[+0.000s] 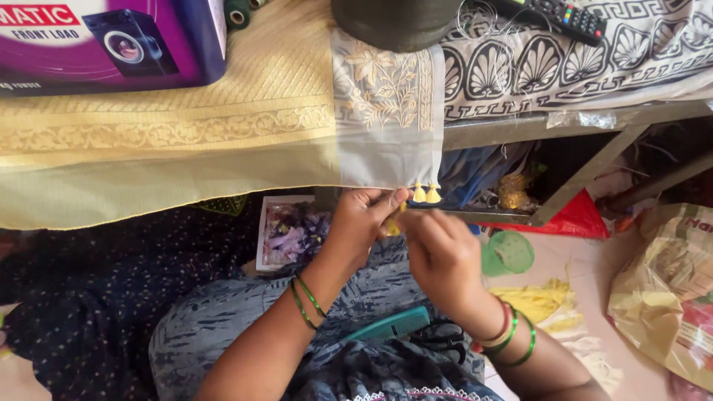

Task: Attaching decorative tassels to the edge of a saree.

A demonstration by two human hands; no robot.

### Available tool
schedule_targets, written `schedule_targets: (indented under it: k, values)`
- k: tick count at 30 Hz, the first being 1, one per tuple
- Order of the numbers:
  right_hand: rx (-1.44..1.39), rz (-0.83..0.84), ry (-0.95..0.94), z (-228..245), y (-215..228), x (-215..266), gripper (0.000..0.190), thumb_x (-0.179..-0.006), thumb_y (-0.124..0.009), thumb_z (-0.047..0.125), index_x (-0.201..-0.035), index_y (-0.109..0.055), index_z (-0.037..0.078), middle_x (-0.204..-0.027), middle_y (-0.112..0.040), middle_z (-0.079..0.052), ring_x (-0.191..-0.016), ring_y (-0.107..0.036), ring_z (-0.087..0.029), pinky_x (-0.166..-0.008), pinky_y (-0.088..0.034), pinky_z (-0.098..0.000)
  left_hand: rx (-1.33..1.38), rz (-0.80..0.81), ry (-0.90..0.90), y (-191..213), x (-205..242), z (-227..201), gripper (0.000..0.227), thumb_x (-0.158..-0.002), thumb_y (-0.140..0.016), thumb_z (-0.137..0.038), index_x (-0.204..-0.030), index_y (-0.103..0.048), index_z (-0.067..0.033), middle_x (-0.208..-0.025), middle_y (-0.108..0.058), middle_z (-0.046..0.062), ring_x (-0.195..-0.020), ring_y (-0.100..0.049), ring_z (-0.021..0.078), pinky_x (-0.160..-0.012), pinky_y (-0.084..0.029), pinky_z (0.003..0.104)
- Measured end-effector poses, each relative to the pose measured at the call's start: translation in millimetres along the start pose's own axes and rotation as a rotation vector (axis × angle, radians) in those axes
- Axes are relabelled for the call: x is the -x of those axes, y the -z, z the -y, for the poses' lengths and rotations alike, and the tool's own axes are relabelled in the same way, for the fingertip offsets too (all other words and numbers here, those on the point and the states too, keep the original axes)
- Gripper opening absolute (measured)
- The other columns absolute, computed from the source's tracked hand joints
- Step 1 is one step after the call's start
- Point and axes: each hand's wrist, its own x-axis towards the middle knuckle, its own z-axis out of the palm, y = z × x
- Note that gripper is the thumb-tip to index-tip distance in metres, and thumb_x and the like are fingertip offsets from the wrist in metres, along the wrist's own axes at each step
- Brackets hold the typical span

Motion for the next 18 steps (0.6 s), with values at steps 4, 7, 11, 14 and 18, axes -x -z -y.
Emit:
schedule_targets:
  k: [4,7,11,14,18]
  values:
    - [-0.008,0.083,-0.116,-15,-12,19,0.014,-0.084,-0.071,-0.005,-0.096,-0.073,0.004,-0.079,-0.066,-0.012,-0.073,-0.065,-0.032,-0.064,-0.049,-0.0423,0.126,-0.01,0.087,1,-5,9,0.026,-0.093,-0.071,-0.019,-0.104,-0.074,0.0038,-0.078,-0.076,0.003,-0.062,-0.063,0.0066,-0.052,-0.046,0.022]
    - [-0.147,0.186,-0.241,-32,-2,21,0.011,-0.086,-0.071,-0.001,-0.097,-0.072,0.002,-0.083,-0.068,-0.012,-0.075,-0.068,-0.027,-0.065,-0.052,-0.0379,0.298,0.054,0.005,8,-12,24,0.024,-0.098,-0.072,-0.019,-0.103,-0.076,0.0047,-0.077,-0.068,0.003,-0.062,-0.057,0.0064,-0.056,-0.045,0.02]
    - [-0.786,0.176,-0.445,-59,23,19,0.008,-0.093,-0.064,0.001,-0.098,-0.069,-0.003,-0.109,-0.07,-0.013,-0.095,-0.07,-0.02,-0.086,-0.056,-0.0331,0.492,0.02,0.089,12,-15,26,0.02,-0.097,-0.071,-0.016,-0.105,-0.075,0.002,-0.081,-0.066,0.001,-0.064,-0.056,0.0055,-0.053,-0.041,0.018]
    - [-1.058,0.05,-0.485,-61,26,22,0.009,-0.1,-0.061,0.003,-0.1,-0.067,-0.004,-0.115,-0.07,-0.014,-0.102,-0.07,-0.019,-0.095,-0.057,-0.0336,0.484,0.023,0.056,6,-10,30,0.021,-0.099,-0.071,-0.018,-0.105,-0.073,0.002,-0.082,-0.066,0.001,-0.065,-0.057,0.0063,-0.051,-0.039,0.018]
    - [-1.033,0.023,-0.555,-47,1,28,0.012,-0.102,-0.062,0.005,-0.1,-0.068,-0.005,-0.101,-0.072,-0.013,-0.093,-0.07,-0.017,-0.088,-0.058,-0.0326,0.359,-0.037,-0.016,-13,-6,24,0.022,-0.096,-0.068,-0.019,-0.105,-0.072,0.0004,-0.092,-0.074,0.002,-0.074,-0.069,0.0098,-0.048,-0.039,0.019]
